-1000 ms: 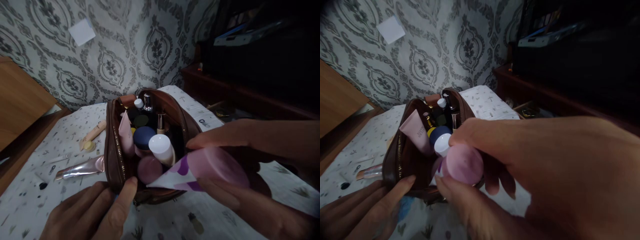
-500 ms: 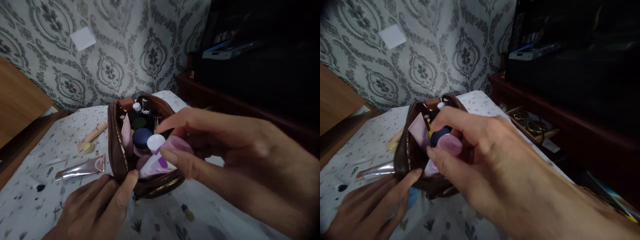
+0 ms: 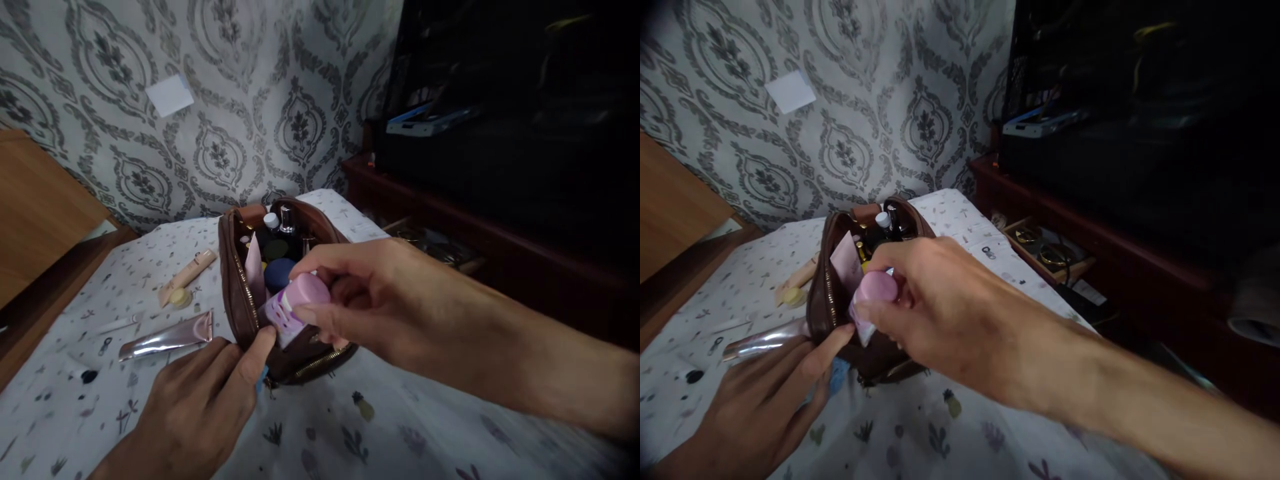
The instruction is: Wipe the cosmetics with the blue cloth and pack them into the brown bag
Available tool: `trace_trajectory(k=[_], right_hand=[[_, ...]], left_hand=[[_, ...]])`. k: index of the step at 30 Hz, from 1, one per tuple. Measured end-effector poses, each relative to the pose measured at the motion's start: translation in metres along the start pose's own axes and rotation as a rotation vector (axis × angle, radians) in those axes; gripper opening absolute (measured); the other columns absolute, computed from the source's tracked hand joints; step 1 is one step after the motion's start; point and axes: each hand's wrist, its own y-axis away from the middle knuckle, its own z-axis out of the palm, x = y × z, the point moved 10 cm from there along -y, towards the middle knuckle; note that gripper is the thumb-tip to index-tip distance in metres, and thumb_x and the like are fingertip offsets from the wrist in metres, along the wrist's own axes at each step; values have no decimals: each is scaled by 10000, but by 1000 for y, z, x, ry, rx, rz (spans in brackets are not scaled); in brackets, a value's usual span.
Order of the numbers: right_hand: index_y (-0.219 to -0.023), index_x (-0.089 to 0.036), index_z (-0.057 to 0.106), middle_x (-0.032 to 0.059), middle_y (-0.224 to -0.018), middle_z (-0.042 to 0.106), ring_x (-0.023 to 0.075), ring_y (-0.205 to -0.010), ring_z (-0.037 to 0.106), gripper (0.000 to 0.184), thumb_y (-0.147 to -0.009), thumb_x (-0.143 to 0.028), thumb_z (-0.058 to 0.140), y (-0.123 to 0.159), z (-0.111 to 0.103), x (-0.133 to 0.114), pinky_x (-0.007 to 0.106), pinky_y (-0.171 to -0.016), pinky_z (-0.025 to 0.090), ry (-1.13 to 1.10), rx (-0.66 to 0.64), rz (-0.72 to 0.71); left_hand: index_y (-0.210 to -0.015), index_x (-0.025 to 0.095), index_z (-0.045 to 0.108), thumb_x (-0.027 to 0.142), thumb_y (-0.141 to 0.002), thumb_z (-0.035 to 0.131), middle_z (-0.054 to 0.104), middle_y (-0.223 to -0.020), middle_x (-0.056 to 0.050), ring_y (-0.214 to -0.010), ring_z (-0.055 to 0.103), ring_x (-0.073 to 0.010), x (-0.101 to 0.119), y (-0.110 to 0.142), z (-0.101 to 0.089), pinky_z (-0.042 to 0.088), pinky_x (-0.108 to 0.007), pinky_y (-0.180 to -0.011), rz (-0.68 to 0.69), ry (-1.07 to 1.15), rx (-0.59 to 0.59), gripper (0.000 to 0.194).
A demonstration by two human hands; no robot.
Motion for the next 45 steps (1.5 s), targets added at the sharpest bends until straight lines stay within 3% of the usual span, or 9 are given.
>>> trace_trajectory(k=[4,10,17,24,29,35,40,42,45], right_hand=[[-748,-183,617,-42,-592,527,79,-510,437,151,-873,-223,544,-5,9,-7,218,-482,307,270,-8,18],[-802,-171,637,-6,-648,595,100,-532,486,101,-855,-215,564,-17,25,-9,231,-505,312,414,-65,55],[-1004,-166,629,32,-769,641,131,-620,528,144,-906,-262,586,-23,35,-16,250,-538,290,619,-158,70],[-907,-166,647,14,-715,613,114,-609,511,78,-909,-180,570,-25,37,-16,244,-554,285,624,-224,52],[-820,-174,700,31,-717,641,133,-644,550,145,-890,-155,573,-27,43,-12,250,-580,304,682,-281,81],[-853,-202,742,18,-737,677,125,-663,577,217,-905,-150,538,-27,31,-26,244,-596,334,602,-155,-18],[-907,-166,746,93,-957,718,211,-910,630,185,-902,-193,564,-36,19,-35,274,-708,400,846,-23,-85],[-915,-140,739,128,-1010,714,250,-1011,618,192,-912,-200,557,-41,29,-32,293,-775,415,941,-94,-125],[-908,-135,727,132,-947,726,248,-959,647,226,-936,-222,520,-47,43,-18,297,-764,424,961,-239,-103]], left_hand=[[-1316,76,538,125,-953,445,642,-697,-7,-624,611,-134,-1,0,-2,489,-242,-539,-9,18,16,378],[-1294,88,554,124,-960,439,659,-711,-13,-644,632,-142,-1,0,-4,506,-244,-569,-7,51,71,355],[-1270,71,555,86,-942,459,668,-702,-15,-648,644,-139,2,4,-6,517,-242,-588,-1,114,128,343],[-1222,40,560,67,-936,436,690,-735,-38,-620,642,-137,5,6,-10,513,-243,-530,2,139,129,313],[-1232,44,557,68,-927,438,669,-715,-33,-609,630,-138,6,11,-8,508,-245,-533,-13,145,110,329],[-1270,40,544,57,-902,455,641,-692,-21,-580,595,-142,4,19,-4,501,-259,-519,-32,192,118,379],[-1273,34,529,47,-899,447,662,-714,-30,-589,609,-138,5,19,-5,516,-245,-524,-31,204,96,382],[-1266,40,533,59,-906,444,669,-720,-34,-596,621,-140,6,18,-8,526,-244,-534,-32,198,106,372],[-1262,46,536,81,-915,447,668,-712,-36,-595,625,-143,7,18,-8,530,-241,-534,-30,190,108,360]])
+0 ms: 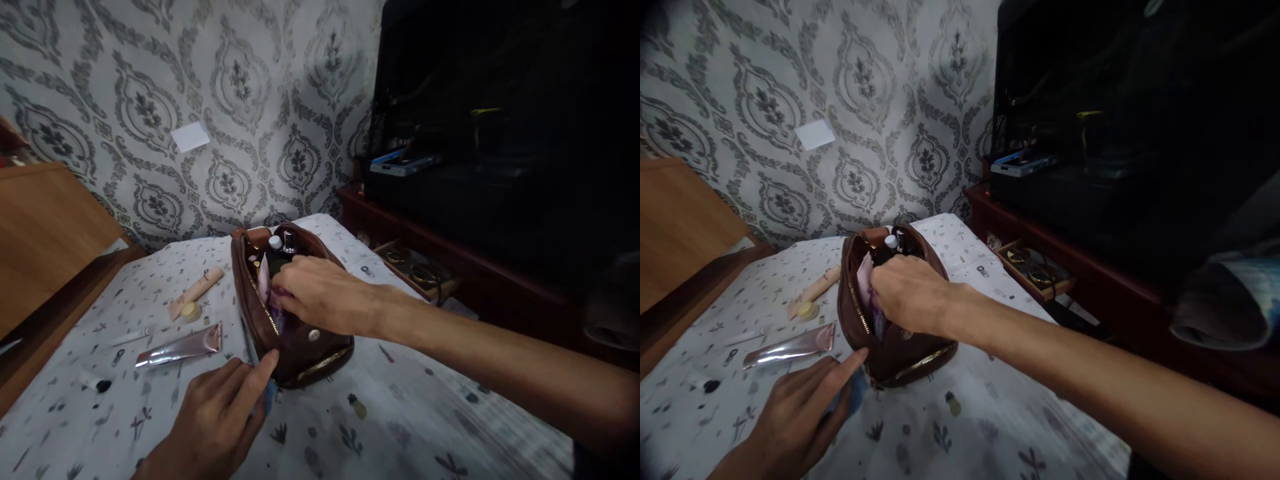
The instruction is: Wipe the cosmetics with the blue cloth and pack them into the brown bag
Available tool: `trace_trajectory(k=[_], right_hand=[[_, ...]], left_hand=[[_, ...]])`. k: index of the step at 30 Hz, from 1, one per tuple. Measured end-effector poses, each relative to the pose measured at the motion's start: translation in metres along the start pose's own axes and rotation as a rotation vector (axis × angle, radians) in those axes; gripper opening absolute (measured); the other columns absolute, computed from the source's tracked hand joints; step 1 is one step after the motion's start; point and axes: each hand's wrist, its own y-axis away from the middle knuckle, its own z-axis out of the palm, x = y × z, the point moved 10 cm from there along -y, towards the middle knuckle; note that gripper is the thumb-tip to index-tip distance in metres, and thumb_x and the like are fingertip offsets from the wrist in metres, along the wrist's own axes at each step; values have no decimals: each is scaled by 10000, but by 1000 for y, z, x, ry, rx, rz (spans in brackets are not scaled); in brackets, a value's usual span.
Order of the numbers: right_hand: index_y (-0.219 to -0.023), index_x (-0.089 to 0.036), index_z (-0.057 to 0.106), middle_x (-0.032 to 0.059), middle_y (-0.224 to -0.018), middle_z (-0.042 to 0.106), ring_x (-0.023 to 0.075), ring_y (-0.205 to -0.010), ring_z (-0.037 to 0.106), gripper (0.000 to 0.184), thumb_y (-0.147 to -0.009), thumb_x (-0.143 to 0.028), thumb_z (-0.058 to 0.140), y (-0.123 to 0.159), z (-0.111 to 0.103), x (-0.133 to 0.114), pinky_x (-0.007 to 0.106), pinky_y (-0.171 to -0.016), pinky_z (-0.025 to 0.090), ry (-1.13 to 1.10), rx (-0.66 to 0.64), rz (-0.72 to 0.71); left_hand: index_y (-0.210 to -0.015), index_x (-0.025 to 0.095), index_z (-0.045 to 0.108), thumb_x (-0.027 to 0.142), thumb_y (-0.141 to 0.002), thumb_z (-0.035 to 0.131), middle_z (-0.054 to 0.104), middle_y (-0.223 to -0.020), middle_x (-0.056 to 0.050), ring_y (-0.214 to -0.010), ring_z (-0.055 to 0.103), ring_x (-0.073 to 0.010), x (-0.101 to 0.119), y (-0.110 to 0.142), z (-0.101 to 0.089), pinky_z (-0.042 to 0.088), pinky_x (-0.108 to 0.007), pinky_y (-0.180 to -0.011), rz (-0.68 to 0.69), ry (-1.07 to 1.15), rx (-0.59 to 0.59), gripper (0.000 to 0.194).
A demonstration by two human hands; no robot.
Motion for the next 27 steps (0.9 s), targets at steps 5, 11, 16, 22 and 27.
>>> trace_trajectory(k=[5,11,16,22,27], right_hand=[[-986,-161,703,102,-984,728,220,-885,669,211,-927,-273,534,-5,11,6,272,-677,402,-109,-67,0],[-993,-179,687,75,-949,720,200,-842,654,189,-893,-283,564,-4,9,12,265,-629,351,-147,-1,30],[-927,-182,677,62,-888,709,192,-793,642,159,-879,-272,554,-3,11,12,268,-596,319,-168,-27,33],[-853,-184,691,62,-879,698,200,-870,631,198,-859,-362,605,-2,0,15,261,-626,332,-233,67,80],[-989,-209,704,58,-916,713,210,-883,654,234,-852,-366,599,-8,-2,18,264,-656,372,-302,115,131]], left_hand=[[-1284,55,521,70,-899,448,668,-716,-37,-593,619,-148,-2,0,4,531,-244,-520,-3,20,-1,392],[-1301,66,510,66,-906,445,664,-701,-25,-592,623,-138,-2,-1,5,533,-237,-538,-12,38,6,400],[-1275,67,527,72,-924,447,680,-714,-35,-604,640,-139,-2,-3,0,544,-234,-554,-12,27,23,360],[-1285,103,525,129,-970,442,738,-861,-73,-712,699,-142,-13,-7,-12,574,-227,-642,-82,76,65,327],[-1304,135,505,148,-981,433,735,-836,-55,-716,706,-145,-16,-6,-9,568,-220,-624,-106,71,63,332]])
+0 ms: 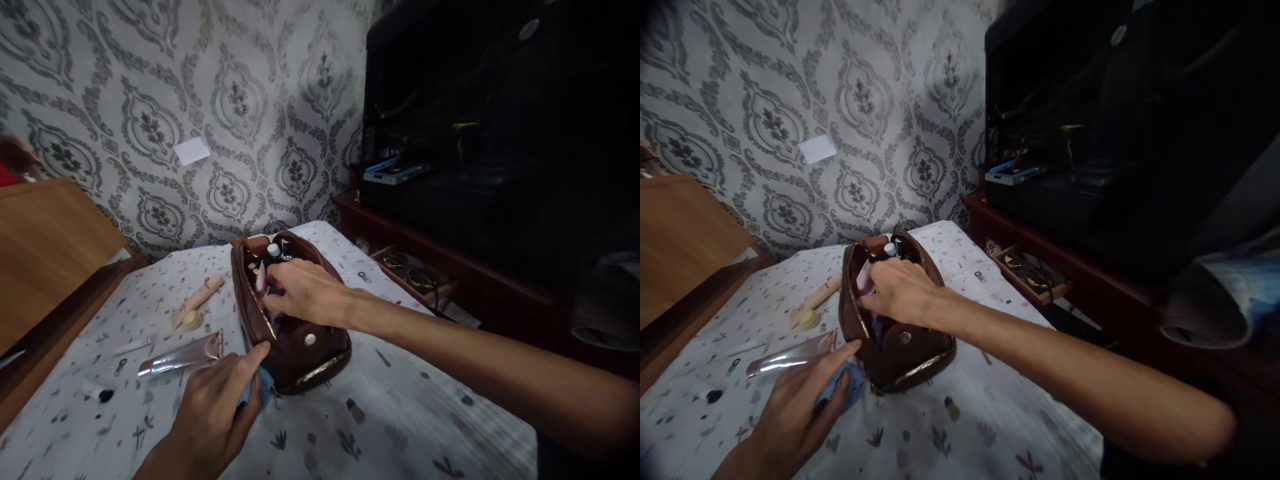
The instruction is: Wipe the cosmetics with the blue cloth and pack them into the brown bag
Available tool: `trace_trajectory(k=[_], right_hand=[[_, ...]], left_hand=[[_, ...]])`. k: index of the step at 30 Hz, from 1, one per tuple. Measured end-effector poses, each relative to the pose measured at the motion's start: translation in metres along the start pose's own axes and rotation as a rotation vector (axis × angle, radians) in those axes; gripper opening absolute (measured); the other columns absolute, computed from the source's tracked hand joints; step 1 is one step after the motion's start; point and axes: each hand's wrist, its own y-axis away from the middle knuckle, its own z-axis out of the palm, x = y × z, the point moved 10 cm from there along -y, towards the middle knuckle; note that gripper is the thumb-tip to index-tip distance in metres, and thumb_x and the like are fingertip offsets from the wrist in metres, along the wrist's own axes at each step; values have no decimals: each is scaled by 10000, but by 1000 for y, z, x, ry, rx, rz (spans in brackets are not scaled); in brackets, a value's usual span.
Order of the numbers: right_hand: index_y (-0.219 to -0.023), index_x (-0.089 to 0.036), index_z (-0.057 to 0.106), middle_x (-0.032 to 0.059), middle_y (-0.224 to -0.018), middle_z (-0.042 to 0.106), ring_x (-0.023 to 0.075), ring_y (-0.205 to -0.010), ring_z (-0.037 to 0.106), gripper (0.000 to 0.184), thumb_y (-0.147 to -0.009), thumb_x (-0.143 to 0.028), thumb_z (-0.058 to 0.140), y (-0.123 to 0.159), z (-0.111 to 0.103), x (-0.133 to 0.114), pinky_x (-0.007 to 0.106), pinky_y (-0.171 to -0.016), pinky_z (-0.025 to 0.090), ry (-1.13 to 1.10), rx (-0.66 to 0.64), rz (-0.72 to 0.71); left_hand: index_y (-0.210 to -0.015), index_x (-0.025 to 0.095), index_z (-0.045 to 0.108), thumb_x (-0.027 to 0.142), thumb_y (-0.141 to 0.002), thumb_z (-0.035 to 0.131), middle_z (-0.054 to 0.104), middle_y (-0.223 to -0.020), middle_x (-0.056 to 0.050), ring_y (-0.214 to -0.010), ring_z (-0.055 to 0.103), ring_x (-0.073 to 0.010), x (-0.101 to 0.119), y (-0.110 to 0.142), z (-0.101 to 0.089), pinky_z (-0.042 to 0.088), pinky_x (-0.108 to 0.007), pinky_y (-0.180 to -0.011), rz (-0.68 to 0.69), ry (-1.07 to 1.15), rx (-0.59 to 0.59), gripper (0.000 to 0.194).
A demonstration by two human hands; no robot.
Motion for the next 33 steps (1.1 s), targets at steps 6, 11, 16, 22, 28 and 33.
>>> trace_trajectory(k=[6,11,16,22,28,33], right_hand=[[-1086,-149,670,109,-943,730,249,-898,680,325,-892,-381,551,-11,-3,3,280,-645,394,63,45,85],[-1022,-126,696,138,-965,741,244,-884,694,260,-932,-254,488,-16,6,4,282,-622,368,48,-9,104],[-993,-123,701,130,-929,737,219,-844,681,233,-929,-255,519,-18,8,8,273,-618,344,29,4,98],[-1025,-136,668,72,-830,707,180,-742,641,250,-911,-341,581,-20,-2,13,257,-621,349,-43,77,89],[-1263,-161,572,63,-913,718,205,-866,670,358,-936,-308,563,-25,-9,4,259,-728,408,-83,123,38],[-1206,-164,617,48,-891,732,178,-810,666,301,-916,-226,565,-23,-26,6,248,-718,433,-175,236,-3]], left_hand=[[-1316,133,495,166,-981,446,730,-834,-56,-703,702,-150,-3,4,6,552,-215,-604,-18,30,-17,341],[-1333,135,483,156,-981,442,731,-836,-54,-713,699,-152,-3,4,6,546,-221,-598,-15,37,-15,355],[-1325,132,487,146,-982,426,733,-836,-53,-699,693,-145,-2,3,6,548,-222,-599,-8,37,-10,349],[-1357,139,471,129,-966,426,727,-818,-46,-692,690,-148,-1,1,5,556,-228,-604,-8,31,-15,393],[-1376,132,467,148,-976,407,732,-804,-42,-667,688,-149,-2,9,8,545,-235,-589,11,21,20,405],[-1341,146,503,189,-981,433,756,-980,-85,-825,725,-166,-6,26,3,569,-247,-697,-40,-17,45,369]])
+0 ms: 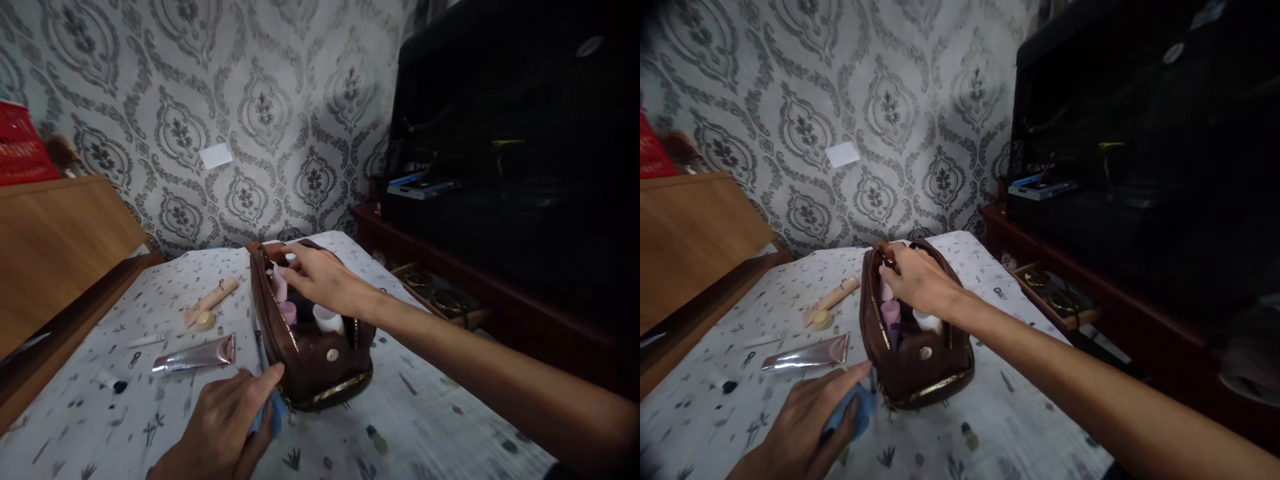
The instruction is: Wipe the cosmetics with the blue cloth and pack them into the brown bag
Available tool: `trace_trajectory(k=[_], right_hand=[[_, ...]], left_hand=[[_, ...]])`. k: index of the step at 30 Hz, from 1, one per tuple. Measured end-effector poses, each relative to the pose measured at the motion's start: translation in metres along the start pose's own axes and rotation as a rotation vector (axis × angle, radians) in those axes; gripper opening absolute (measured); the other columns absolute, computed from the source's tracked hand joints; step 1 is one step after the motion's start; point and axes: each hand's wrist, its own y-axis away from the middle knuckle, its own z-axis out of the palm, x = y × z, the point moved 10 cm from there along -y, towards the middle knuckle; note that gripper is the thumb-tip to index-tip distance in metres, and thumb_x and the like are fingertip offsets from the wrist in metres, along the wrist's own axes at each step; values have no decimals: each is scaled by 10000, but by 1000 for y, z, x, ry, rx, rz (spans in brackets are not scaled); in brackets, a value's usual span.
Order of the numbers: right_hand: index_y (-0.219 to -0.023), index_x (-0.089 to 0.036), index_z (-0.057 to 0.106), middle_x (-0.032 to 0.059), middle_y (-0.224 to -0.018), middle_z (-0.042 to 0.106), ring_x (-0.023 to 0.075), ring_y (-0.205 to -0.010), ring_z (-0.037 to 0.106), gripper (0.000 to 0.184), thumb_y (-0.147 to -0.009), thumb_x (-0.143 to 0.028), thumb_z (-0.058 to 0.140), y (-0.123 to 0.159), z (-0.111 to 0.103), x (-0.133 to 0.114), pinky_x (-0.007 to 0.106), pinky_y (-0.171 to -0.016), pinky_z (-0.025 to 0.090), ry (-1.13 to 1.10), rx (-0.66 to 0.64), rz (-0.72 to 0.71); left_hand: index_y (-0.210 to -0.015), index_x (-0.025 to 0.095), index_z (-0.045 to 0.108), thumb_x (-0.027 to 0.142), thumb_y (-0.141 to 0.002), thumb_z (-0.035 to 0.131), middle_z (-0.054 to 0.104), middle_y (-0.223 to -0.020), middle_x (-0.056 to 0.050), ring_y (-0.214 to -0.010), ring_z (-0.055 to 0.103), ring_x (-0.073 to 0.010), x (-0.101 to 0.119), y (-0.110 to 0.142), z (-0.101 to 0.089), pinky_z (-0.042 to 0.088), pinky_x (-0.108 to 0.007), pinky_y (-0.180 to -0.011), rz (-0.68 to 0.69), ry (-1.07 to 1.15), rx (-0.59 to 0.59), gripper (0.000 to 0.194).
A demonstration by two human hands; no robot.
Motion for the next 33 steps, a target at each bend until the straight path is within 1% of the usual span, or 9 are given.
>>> trace_trajectory(k=[4,7,10,13,15,17,23,26,33], right_hand=[[-1010,-172,680,14,-795,711,145,-701,626,165,-910,-189,550,17,-26,-13,234,-645,421,-120,162,-81],[-770,-177,650,-3,-713,659,124,-654,588,198,-925,-186,528,45,-24,-40,223,-621,407,-203,186,-209],[-751,-171,626,8,-744,641,115,-678,582,235,-950,-179,502,77,16,-74,211,-639,412,-255,39,-379],[-725,-171,615,8,-731,622,111,-641,562,236,-943,-183,526,99,74,-86,212,-604,390,-257,-123,-414],[-703,-175,601,-2,-698,608,113,-621,551,211,-912,-191,573,102,113,-81,218,-593,380,-279,-197,-345],[-670,-178,578,-4,-670,597,125,-617,544,210,-876,-215,599,96,145,-73,231,-598,382,-319,-236,-266],[-677,-207,538,-7,-584,548,157,-541,541,285,-789,-468,556,54,225,-39,244,-466,390,-782,-251,184],[-768,-207,556,14,-674,589,175,-580,593,348,-713,-548,601,46,250,-38,237,-426,397,-947,-207,275],[-867,-189,595,8,-650,601,169,-589,610,239,-819,-415,536,61,260,-49,262,-521,461,-791,-146,120]], left_hand=[[-1328,158,504,169,-964,456,759,-1001,-80,-863,730,-169,-14,13,-5,575,-245,-739,-27,-6,-26,367],[-1306,177,525,180,-960,467,755,-1041,-81,-891,732,-169,-42,25,-8,575,-240,-769,-83,-14,-26,351],[-1256,196,575,208,-969,451,744,-1106,-74,-949,723,-170,-82,44,-5,562,-249,-831,-229,14,-33,312],[-1170,197,625,280,-975,427,762,-954,-34,-821,720,-167,-126,76,4,559,-263,-757,-522,72,-57,290],[-1119,191,644,321,-974,413,754,-878,-22,-749,701,-169,-145,96,9,547,-277,-725,-697,123,-55,302],[-1074,186,656,326,-969,405,753,-905,-35,-792,698,-184,-151,106,13,534,-295,-758,-765,177,-50,306],[-1094,200,656,291,-946,423,740,-889,-48,-820,686,-197,-151,104,14,507,-298,-785,-722,162,-89,291],[-1114,210,653,263,-931,431,734,-880,-41,-816,675,-187,-168,111,4,490,-279,-775,-753,34,-97,292],[-1139,191,616,295,-963,385,705,-901,-62,-839,644,-212,-238,168,-63,477,-320,-803,-1084,-286,129,309]])
